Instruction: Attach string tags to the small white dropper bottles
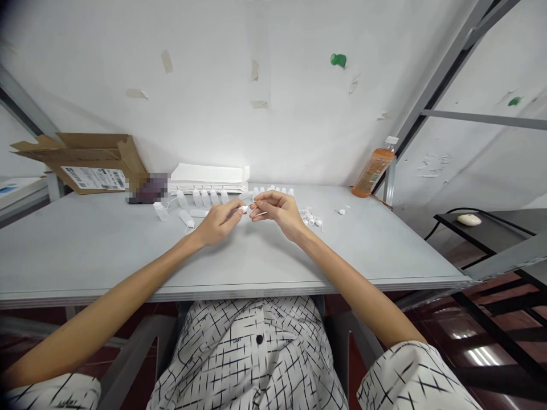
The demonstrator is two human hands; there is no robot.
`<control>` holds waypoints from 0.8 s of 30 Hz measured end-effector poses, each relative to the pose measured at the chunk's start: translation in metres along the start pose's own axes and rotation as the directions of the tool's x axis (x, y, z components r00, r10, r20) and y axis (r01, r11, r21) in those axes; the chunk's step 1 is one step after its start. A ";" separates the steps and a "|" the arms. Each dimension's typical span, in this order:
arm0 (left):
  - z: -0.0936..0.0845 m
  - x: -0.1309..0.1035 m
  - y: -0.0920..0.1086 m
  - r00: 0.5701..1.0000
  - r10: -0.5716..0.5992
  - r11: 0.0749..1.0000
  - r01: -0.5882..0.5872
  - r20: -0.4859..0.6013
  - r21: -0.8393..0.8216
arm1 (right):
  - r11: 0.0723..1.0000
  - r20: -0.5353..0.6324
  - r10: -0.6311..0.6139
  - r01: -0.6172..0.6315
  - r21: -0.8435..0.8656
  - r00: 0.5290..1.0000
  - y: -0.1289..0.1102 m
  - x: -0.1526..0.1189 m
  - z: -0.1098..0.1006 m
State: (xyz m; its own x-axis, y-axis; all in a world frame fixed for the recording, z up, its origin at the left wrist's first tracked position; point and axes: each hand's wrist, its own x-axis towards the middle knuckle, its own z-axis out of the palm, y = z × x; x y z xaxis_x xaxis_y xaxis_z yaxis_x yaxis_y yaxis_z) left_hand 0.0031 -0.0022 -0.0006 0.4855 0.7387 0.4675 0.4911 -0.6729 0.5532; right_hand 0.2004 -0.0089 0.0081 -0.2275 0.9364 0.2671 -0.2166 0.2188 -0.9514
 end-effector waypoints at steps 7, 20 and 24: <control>-0.001 -0.001 -0.001 1.000 0.008 1.000 -0.008 -0.009 0.006 | 1.000 0.065 0.012 -0.014 0.026 0.998 -0.001 -0.001 0.003; -0.002 0.000 -0.001 1.000 0.016 0.999 -0.016 0.001 0.034 | 1.000 0.080 0.014 -0.014 -0.008 0.997 -0.001 -0.002 0.003; -0.002 0.000 -0.002 0.998 -0.003 0.997 0.007 -0.056 0.077 | 0.997 0.016 -0.002 0.003 -0.080 1.000 -0.002 -0.002 0.003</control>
State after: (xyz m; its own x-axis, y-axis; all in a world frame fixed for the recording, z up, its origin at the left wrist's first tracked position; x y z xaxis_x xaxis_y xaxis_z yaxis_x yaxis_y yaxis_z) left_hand 0.0005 -0.0011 0.0001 0.4427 0.7415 0.5042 0.5490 -0.6687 0.5014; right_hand 0.1980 -0.0124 0.0098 -0.2421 0.9316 0.2710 -0.1408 0.2426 -0.9599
